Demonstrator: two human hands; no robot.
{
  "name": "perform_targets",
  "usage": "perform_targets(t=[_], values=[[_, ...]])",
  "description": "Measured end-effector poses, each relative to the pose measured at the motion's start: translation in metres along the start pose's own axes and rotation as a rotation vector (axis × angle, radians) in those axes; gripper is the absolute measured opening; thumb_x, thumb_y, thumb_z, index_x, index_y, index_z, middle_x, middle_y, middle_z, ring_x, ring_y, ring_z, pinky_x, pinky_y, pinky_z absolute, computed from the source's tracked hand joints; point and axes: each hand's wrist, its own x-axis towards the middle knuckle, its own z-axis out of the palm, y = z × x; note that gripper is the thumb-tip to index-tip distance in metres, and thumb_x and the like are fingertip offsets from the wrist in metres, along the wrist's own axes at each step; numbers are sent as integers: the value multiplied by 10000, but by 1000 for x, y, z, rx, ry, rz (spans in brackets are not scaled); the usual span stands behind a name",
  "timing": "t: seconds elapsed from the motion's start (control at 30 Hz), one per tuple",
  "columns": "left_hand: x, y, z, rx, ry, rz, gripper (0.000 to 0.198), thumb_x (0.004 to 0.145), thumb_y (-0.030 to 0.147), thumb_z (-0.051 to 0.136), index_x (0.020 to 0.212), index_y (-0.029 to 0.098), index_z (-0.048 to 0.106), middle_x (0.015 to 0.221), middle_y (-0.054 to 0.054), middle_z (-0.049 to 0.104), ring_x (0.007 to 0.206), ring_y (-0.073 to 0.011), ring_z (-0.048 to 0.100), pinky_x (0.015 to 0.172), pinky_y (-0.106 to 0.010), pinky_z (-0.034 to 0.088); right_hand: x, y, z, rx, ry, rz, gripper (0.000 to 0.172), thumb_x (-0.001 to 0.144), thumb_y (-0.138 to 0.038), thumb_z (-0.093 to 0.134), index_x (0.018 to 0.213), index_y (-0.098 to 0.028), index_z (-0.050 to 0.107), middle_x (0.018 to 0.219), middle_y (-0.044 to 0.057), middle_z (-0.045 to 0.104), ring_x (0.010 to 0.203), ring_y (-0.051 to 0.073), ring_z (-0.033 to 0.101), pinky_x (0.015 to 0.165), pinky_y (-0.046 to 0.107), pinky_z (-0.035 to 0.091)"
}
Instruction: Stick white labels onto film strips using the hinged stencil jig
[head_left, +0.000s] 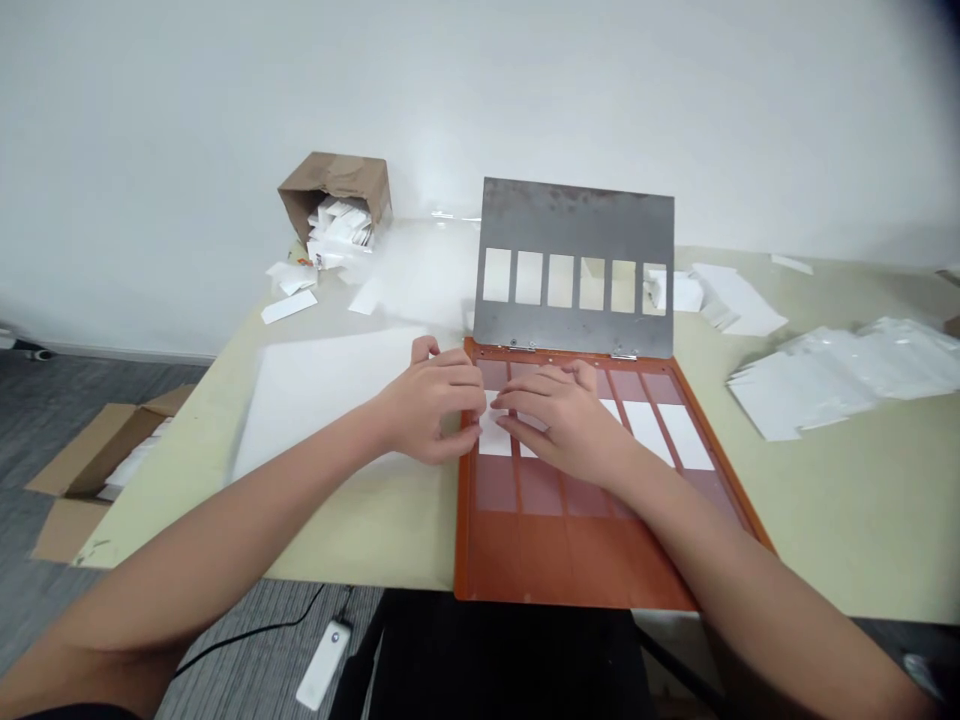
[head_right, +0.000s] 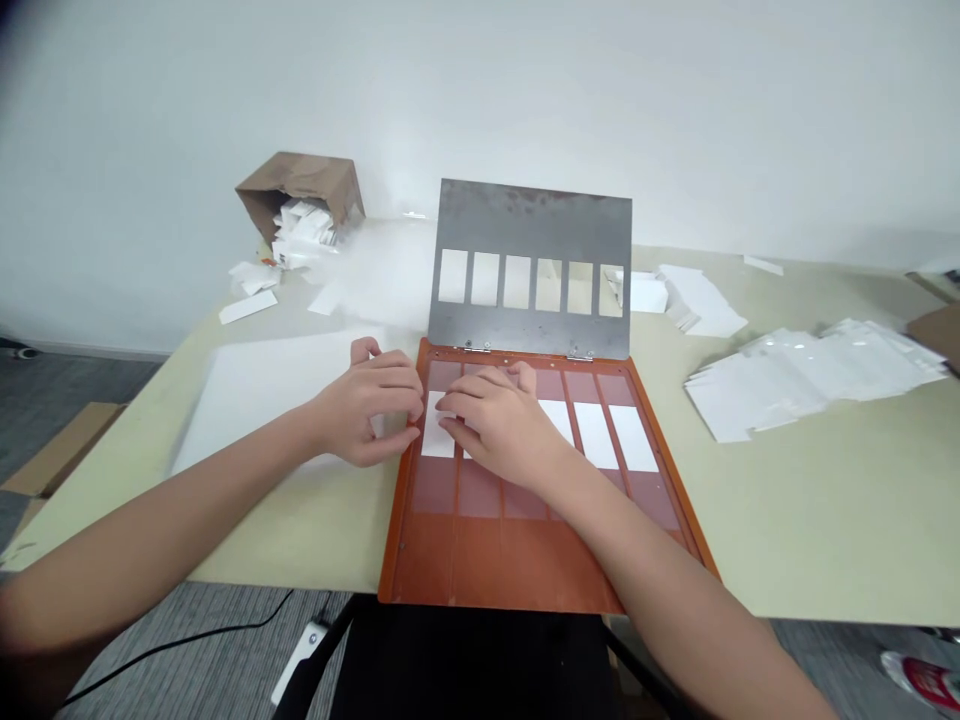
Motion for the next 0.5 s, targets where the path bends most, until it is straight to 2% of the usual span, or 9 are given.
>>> perform_targets(t=[0.1, 0.17, 0.23, 0.33, 0.5], values=[[0, 4, 2, 7, -31, 101, 358, 821, 516, 579, 693, 201, 470, 728, -29, 595, 729, -197, 500, 671, -364, 245, 0, -4, -1, 5, -12, 7, 120, 956, -250, 550, 945, -241, 668, 1032, 11, 731, 1000, 214, 608, 875, 421, 229], [0, 6, 5, 32, -49, 124, 531, 747, 715, 583, 714, 205, 438, 726, -26, 570, 715, -195, 470, 671, -358, 236, 1, -5, -2, 9, -23, 13, 115, 952, -239, 550, 923, -232, 662, 1032, 13, 732, 999, 218, 605, 872, 425, 226], [0, 8, 9, 44, -68, 111, 639, 666, 827, 556, 763, 209, 426, 752, -32, 567, 724, -202, 460, 684, -358, 241, 1, -5, -2, 6, -28, 17, 115, 947, -235, 553, 903, -228, 659, 1022, 18, 731, 990, 223, 602, 871, 431, 224], [-1, 12, 13, 38, -91, 83, 733, 605, 883, 535, 852, 202, 422, 853, -66, 588, 771, -223, 474, 714, -368, 263, 2, -5, -1, 8, -51, 28, 122, 945, -237, 558, 877, -222, 659, 1007, 24, 724, 991, 229, 596, 882, 442, 222], [-2, 16, 15, 50, -115, 36, 715, 664, 823, 561, 959, 188, 417, 986, -107, 588, 855, -255, 495, 757, -388, 278, 2, -5, 1, 43, -95, 68, 121, 953, -252, 564, 886, -216, 658, 996, 16, 713, 1009, 231, 584, 888, 445, 226]])
